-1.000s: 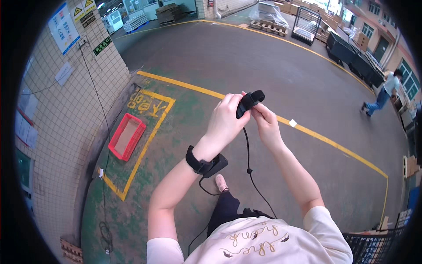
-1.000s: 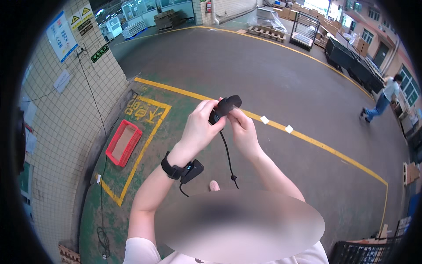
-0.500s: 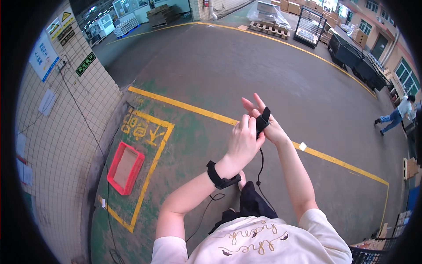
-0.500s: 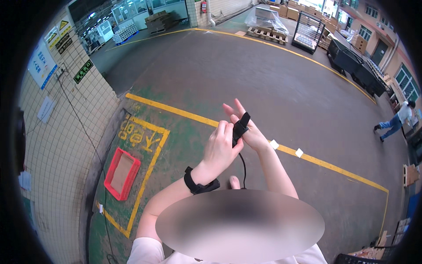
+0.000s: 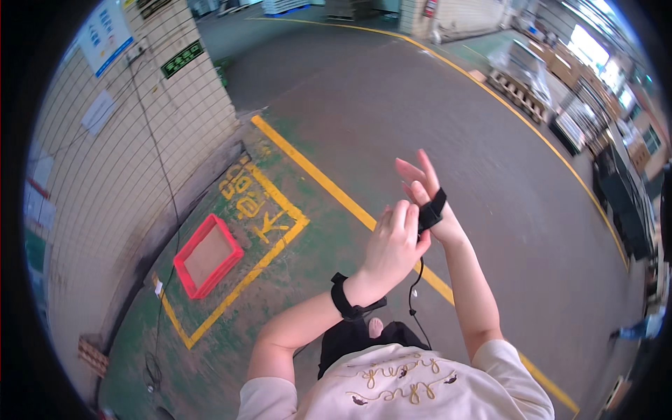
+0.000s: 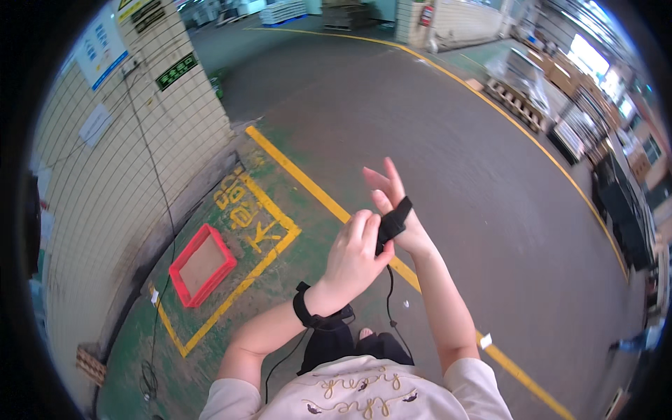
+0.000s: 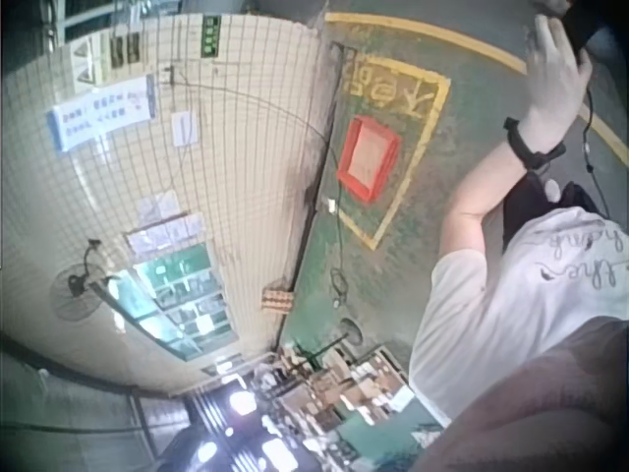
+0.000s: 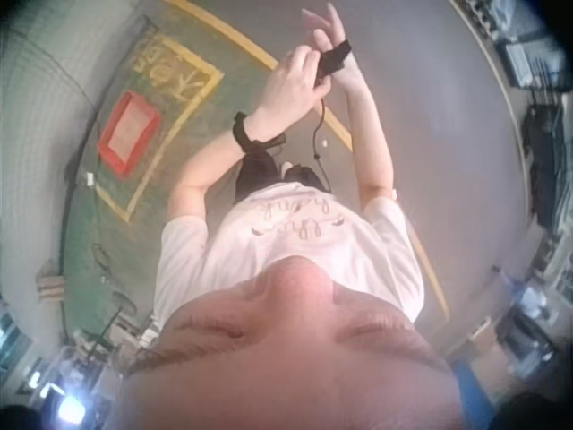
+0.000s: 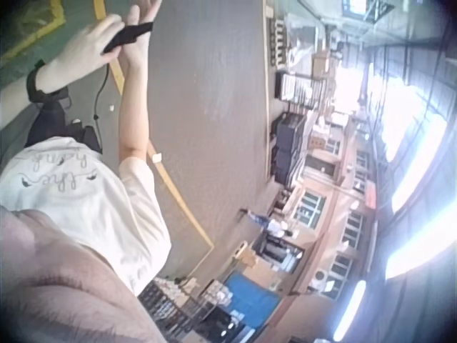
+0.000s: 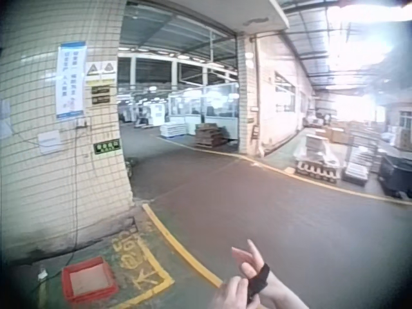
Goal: Attaching motion capture sensors and cables to oneself and a colleague.
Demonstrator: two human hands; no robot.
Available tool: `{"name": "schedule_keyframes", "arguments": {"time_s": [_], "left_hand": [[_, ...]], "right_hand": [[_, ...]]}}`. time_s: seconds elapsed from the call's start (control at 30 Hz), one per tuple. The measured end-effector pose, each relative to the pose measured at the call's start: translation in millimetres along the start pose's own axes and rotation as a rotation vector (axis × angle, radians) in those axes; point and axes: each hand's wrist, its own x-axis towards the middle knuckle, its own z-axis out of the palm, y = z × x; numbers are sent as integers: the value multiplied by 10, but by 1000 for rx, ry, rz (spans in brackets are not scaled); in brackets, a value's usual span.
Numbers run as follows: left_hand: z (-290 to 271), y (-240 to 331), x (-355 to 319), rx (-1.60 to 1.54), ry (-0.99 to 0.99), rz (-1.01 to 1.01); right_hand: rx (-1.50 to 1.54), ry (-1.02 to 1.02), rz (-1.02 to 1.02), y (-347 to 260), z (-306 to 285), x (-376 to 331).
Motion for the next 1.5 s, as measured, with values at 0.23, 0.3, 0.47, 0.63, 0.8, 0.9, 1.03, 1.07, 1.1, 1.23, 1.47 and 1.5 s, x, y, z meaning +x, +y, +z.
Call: {"name": "schedule_keyframes", "arguments": {"time_s": [0.23,0.3,0.47,0.63,0.8,0.9,1.03,1.07,1.1,1.23,1.47,1.5], "left_hand": [[86,-1103,1274,105,69,73],[55,-1529,1578,56,110,65],[59,-2179,1897,181,183,-173],[-93,-2538,1696,365,358,-493],[-276,-2115,1274,890,673,-796],[-218,-1553,846,1013,716,-1067],[-244,-1061,488,1117,911,-1302],[-214,-872,416,1110,995,-1372],[-196,-708,320,1171,1031,-1405],[-176,-29,-121,1286,1139,-1432],[-191,1206,-948,1538,1199,-1483],[-216,1380,-1016,1398,1230,-1548]], "right_hand": [[378,25,-301,242,-8,1852],[235,6,-338,272,81,2393],[-4,-187,-256,598,376,3460],[504,-711,-203,1525,1426,4528],[854,-1432,41,1155,2789,4005],[917,-1558,-84,845,3236,2933],[828,-1852,-304,309,3367,1895],[757,-1891,-390,139,3239,1587],[687,-1920,-486,24,3173,1352],[737,-1975,-250,35,3330,258],[882,-1997,-495,-701,2841,-1403],[854,-1924,-470,-849,2711,-1605]]}}
